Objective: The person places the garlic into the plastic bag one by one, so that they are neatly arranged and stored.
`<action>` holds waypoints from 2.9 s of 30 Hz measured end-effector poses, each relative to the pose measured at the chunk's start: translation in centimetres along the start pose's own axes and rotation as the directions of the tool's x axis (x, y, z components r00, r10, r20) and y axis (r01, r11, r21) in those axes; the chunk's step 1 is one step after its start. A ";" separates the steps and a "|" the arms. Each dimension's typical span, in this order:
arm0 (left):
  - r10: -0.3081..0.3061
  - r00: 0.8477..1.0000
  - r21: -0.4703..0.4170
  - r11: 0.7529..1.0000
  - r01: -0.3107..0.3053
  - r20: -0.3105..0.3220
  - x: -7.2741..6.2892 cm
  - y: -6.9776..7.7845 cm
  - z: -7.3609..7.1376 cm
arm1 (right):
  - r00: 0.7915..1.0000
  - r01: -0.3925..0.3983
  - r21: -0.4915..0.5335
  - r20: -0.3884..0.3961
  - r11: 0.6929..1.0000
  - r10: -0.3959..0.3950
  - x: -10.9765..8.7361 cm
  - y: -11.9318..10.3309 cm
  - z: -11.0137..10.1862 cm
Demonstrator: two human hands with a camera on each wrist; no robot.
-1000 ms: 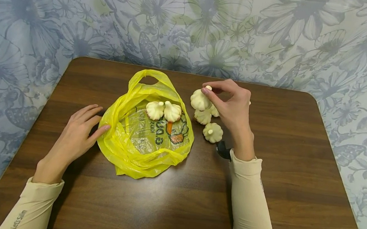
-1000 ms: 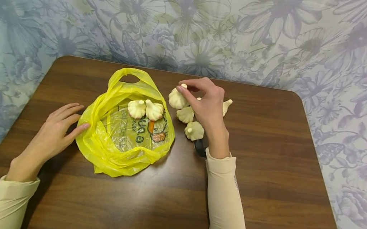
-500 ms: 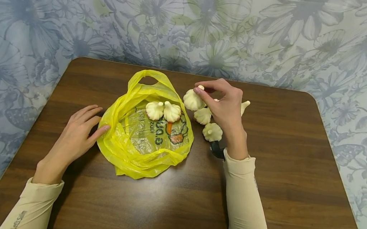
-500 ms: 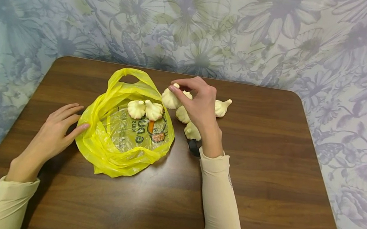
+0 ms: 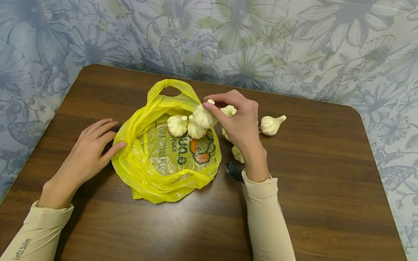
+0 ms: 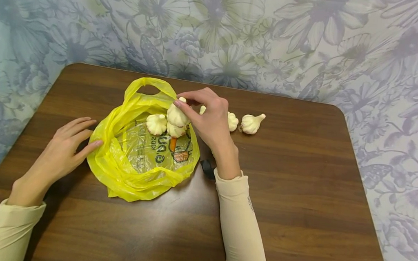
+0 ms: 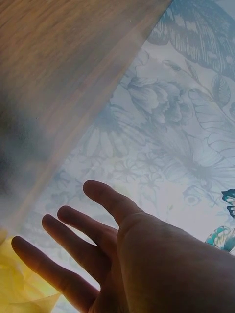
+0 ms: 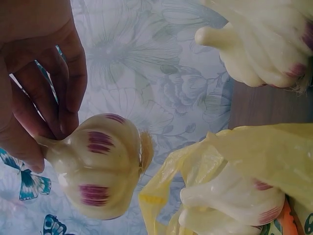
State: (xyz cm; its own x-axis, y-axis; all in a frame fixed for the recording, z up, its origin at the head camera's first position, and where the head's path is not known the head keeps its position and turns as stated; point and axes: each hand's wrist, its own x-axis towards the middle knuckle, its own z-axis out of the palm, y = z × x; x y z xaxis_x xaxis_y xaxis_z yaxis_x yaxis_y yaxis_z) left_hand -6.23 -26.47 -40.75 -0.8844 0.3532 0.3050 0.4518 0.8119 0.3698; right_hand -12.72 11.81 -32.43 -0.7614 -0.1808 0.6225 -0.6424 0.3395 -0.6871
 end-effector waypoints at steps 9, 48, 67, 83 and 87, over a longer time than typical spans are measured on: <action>-0.005 1.000 0.006 1.000 0.005 0.007 0.0 0.0 0.0 | 1.000 -0.001 -0.008 0.013 1.000 0.001 0.1 -0.1 0.3; -0.017 1.000 -0.005 1.000 0.017 0.006 0.0 -0.2 0.0 | 0.963 -0.026 -0.006 0.269 1.000 0.027 0.5 -1.1 8.2; 0.000 1.000 -0.012 1.000 0.000 0.007 0.1 -0.1 0.1 | 0.934 -0.017 -0.067 0.355 0.998 0.040 -0.2 -0.4 10.5; 0.015 1.000 -0.013 1.000 -0.015 -0.006 0.1 -0.2 0.0 | 0.895 -0.032 -0.168 0.434 0.985 0.103 -1.0 0.3 12.3; 0.010 1.000 -0.015 1.000 -0.010 -0.005 0.1 -0.2 0.0 | 0.909 -0.030 -0.159 0.407 0.987 0.094 -1.0 0.4 12.3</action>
State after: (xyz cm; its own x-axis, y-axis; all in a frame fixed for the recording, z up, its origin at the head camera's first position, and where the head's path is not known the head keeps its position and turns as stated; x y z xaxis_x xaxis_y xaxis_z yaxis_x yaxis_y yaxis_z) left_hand -6.43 -26.62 -40.83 -0.8794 0.3584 0.3133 0.4619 0.8016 0.3796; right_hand -13.29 0.74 -37.92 -0.7875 -0.5082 0.3486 -0.5968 0.4876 -0.6373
